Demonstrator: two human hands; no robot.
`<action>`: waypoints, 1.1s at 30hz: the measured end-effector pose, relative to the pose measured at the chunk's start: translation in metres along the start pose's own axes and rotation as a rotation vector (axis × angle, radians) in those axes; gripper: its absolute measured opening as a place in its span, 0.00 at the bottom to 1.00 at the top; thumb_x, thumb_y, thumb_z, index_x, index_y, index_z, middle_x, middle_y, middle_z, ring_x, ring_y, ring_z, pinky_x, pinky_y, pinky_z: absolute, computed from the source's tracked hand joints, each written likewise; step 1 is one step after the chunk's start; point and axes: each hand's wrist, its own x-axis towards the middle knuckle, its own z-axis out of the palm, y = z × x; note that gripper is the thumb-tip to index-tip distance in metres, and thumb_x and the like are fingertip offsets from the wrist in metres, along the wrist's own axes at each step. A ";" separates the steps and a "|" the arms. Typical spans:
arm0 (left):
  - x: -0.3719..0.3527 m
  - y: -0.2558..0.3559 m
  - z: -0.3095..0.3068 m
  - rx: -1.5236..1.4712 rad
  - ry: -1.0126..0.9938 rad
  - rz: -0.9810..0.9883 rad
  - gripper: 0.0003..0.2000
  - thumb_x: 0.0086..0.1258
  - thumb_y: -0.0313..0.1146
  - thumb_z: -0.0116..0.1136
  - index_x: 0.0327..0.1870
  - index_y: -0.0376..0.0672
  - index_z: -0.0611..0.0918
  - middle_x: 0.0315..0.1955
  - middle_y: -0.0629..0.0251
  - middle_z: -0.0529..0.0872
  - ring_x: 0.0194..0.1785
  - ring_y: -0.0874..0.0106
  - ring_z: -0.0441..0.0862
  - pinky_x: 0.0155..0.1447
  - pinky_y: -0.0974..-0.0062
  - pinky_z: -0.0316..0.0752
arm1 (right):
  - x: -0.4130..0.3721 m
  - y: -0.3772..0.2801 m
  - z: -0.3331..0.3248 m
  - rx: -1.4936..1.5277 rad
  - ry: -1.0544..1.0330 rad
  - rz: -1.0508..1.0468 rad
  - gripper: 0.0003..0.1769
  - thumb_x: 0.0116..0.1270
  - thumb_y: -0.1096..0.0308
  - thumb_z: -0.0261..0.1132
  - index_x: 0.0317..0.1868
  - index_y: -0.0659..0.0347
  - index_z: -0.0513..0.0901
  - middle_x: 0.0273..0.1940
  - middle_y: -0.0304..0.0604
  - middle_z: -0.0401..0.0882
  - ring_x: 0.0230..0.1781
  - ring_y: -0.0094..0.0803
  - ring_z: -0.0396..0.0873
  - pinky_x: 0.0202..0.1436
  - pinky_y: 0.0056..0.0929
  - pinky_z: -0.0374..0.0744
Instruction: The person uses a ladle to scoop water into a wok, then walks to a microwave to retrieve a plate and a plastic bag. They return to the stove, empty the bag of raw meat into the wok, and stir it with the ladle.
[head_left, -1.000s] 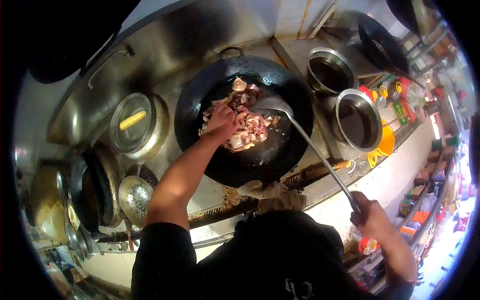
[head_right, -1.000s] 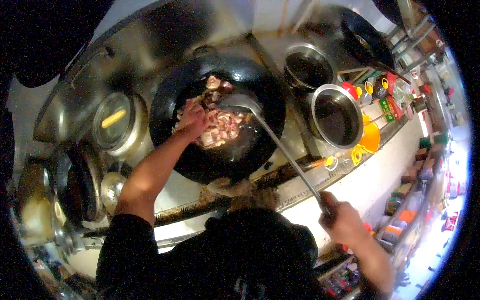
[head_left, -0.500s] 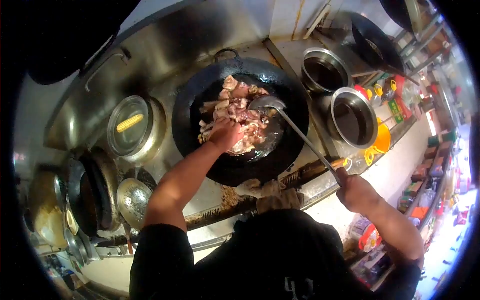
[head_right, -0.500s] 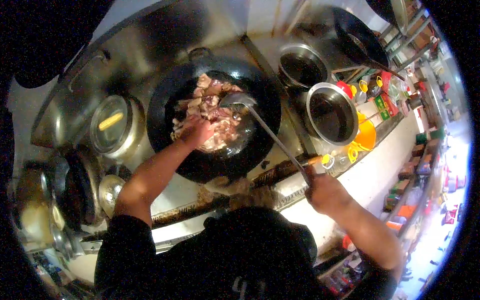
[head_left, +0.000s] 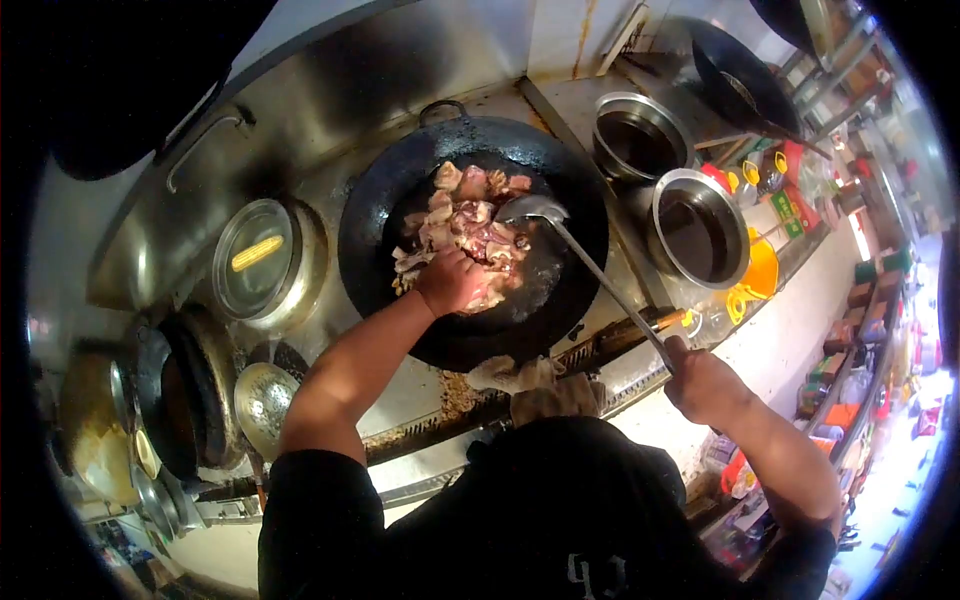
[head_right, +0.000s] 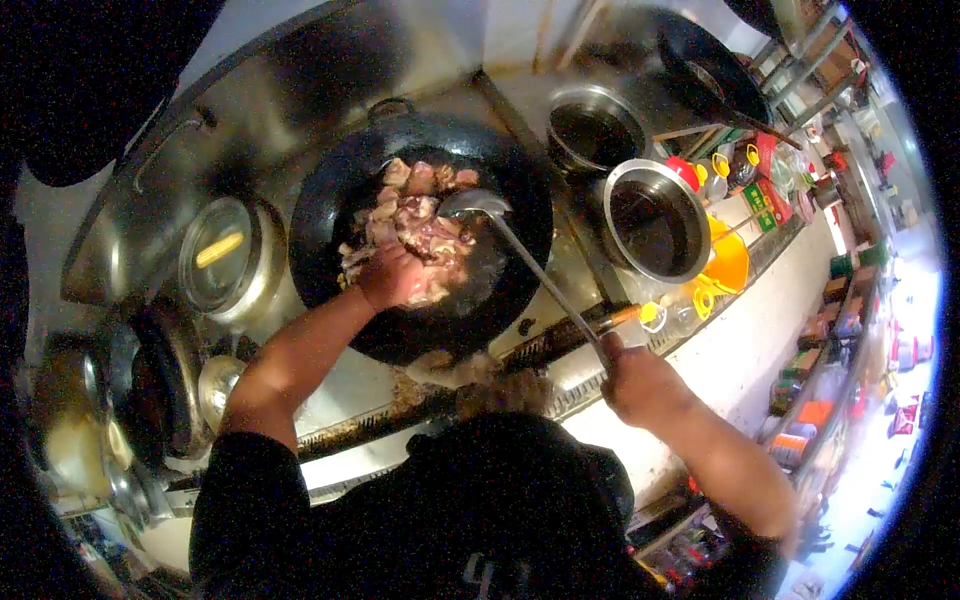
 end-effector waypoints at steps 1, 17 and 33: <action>0.000 0.000 -0.001 0.000 0.001 -0.001 0.11 0.56 0.41 0.65 0.28 0.47 0.77 0.27 0.65 0.80 0.38 0.62 0.78 0.54 0.59 0.69 | -0.004 -0.005 -0.010 0.071 -0.051 0.070 0.29 0.64 0.68 0.57 0.63 0.73 0.62 0.33 0.61 0.81 0.35 0.57 0.82 0.39 0.48 0.81; -0.037 0.059 -0.060 0.156 -0.278 -0.698 0.24 0.61 0.41 0.63 0.58 0.44 0.76 0.61 0.56 0.74 0.69 0.58 0.64 0.70 0.56 0.60 | -0.070 0.034 -0.029 0.762 -0.105 0.188 0.27 0.58 0.70 0.67 0.59 0.61 0.73 0.31 0.47 0.80 0.23 0.34 0.78 0.29 0.31 0.78; -0.089 0.107 -0.073 0.059 -0.046 -0.919 0.21 0.61 0.43 0.63 0.53 0.42 0.81 0.63 0.54 0.74 0.71 0.56 0.63 0.71 0.54 0.61 | -0.008 0.049 0.049 0.513 0.034 -0.353 0.24 0.60 0.73 0.65 0.59 0.62 0.74 0.28 0.51 0.81 0.19 0.38 0.80 0.23 0.35 0.80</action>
